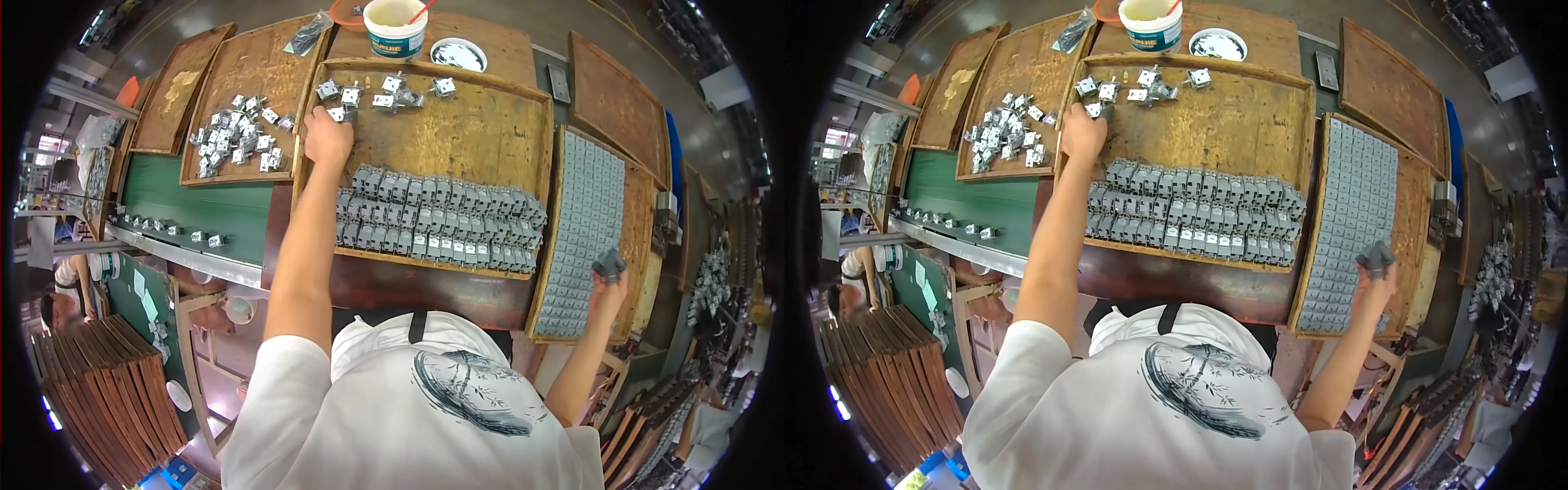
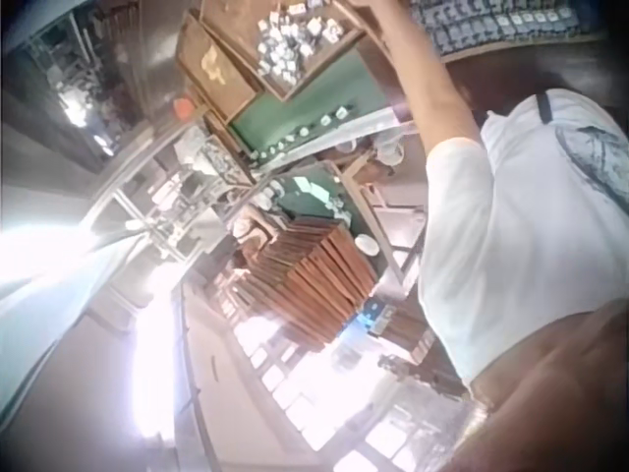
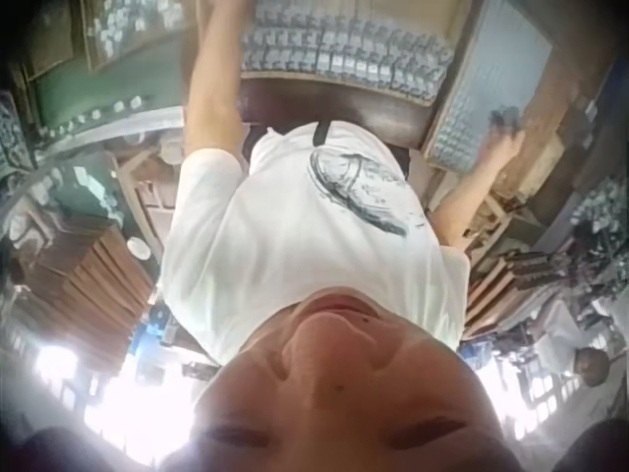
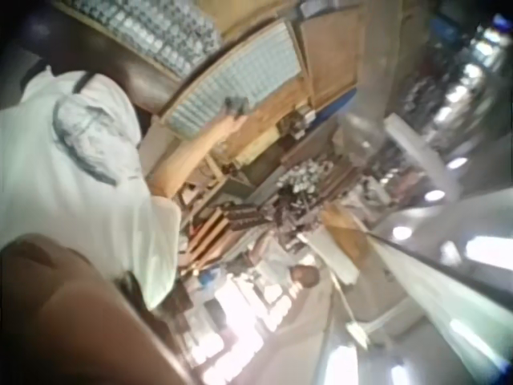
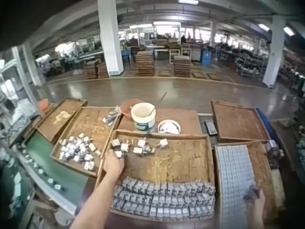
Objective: Manually sorting and assembling small electronic components into a large tray.
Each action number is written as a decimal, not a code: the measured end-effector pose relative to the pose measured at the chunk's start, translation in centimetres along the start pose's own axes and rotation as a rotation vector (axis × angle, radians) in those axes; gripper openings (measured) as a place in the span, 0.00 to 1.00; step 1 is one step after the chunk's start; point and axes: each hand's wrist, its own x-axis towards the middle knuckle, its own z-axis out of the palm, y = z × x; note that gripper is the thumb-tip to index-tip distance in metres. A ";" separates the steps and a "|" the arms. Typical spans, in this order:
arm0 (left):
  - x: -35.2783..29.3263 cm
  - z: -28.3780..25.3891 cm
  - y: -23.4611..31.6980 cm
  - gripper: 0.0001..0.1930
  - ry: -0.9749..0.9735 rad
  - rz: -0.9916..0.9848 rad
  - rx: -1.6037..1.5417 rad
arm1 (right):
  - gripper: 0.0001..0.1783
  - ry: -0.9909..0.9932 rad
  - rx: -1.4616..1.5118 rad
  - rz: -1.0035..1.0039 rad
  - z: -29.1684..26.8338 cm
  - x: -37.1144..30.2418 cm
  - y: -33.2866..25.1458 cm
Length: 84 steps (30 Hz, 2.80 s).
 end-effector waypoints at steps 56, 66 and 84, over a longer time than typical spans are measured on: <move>-23.4 -6.7 1.1 0.32 -0.320 1.014 -0.747 | 0.21 -0.969 -0.503 -0.140 18.2 -13.4 -1.4; -7.0 -7.8 -4.5 0.30 -0.346 0.644 -0.456 | 0.08 -0.653 -0.540 -0.024 11.8 -8.7 -1.3; -3.1 -2.7 -0.5 0.32 -0.950 0.553 -0.332 | 0.14 0.487 -0.856 -0.025 -17.2 1.3 -0.5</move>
